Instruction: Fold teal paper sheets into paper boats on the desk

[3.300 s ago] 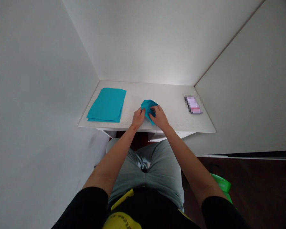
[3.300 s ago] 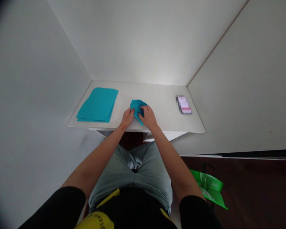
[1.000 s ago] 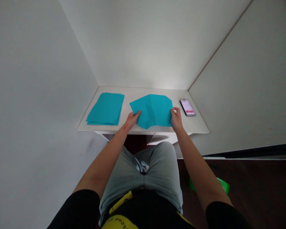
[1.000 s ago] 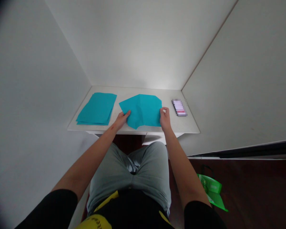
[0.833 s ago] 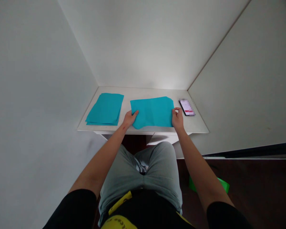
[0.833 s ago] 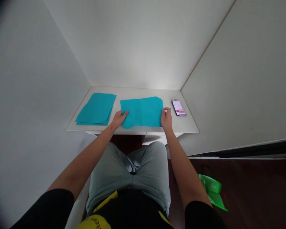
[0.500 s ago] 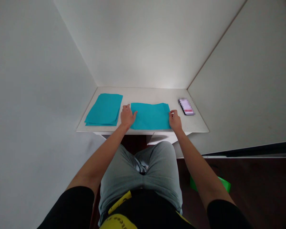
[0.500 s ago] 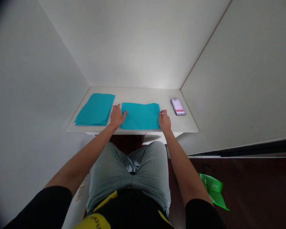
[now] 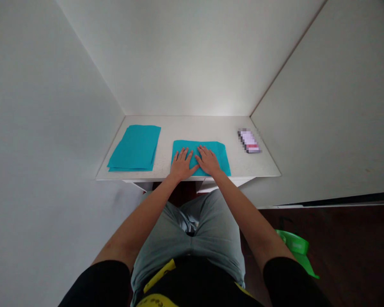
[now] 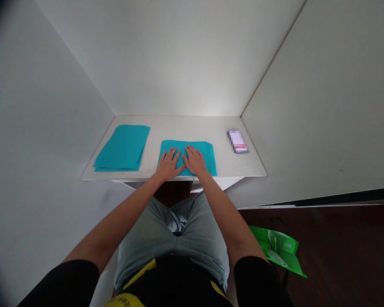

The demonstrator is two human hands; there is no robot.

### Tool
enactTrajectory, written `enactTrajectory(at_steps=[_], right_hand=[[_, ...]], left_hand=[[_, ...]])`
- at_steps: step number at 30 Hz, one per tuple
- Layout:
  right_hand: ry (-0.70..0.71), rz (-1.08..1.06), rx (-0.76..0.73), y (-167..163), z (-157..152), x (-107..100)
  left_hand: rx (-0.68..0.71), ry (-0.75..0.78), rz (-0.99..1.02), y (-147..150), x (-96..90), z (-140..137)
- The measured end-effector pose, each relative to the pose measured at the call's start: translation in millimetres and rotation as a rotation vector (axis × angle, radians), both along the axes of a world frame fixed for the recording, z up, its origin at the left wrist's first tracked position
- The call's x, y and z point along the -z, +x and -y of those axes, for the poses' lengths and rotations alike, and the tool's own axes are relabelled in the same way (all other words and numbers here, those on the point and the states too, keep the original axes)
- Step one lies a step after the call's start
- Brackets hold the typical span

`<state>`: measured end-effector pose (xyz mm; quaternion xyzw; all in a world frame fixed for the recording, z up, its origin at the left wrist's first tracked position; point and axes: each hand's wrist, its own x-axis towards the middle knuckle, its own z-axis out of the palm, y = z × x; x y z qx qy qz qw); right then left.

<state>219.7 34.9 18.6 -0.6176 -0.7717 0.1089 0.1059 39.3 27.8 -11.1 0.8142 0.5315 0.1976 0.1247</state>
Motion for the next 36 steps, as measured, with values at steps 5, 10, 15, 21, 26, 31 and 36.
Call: enactTrajectory(at_steps=[5,10,15,21,26,31,36], right_hand=[[-0.025,0.074,0.045,45,-24,14],[-0.052,0.128,0.103,92,-34,17],[-0.046,0.169,0.074,102,-35,19],[-0.018,0.185,0.040,100,-36,20],[-0.002,0.197,0.049,101,-35,24],[0.022,0.169,0.038,104,-37,28],[0.088,0.063,0.065,113,-41,36]], left_hand=[[-0.041,-0.012,0.003,-13,-1.0,2],[-0.044,-0.019,0.016,-15,-2.9,5],[-0.035,-0.024,-0.002,-17,-0.7,11],[-0.105,-0.063,0.018,-21,-1.9,-17],[-0.081,-0.084,-0.003,-28,-3.1,-39],[-0.130,-0.065,-0.189,-39,-6.2,-27],[-0.105,-0.066,-0.297,-47,-7.1,-6]])
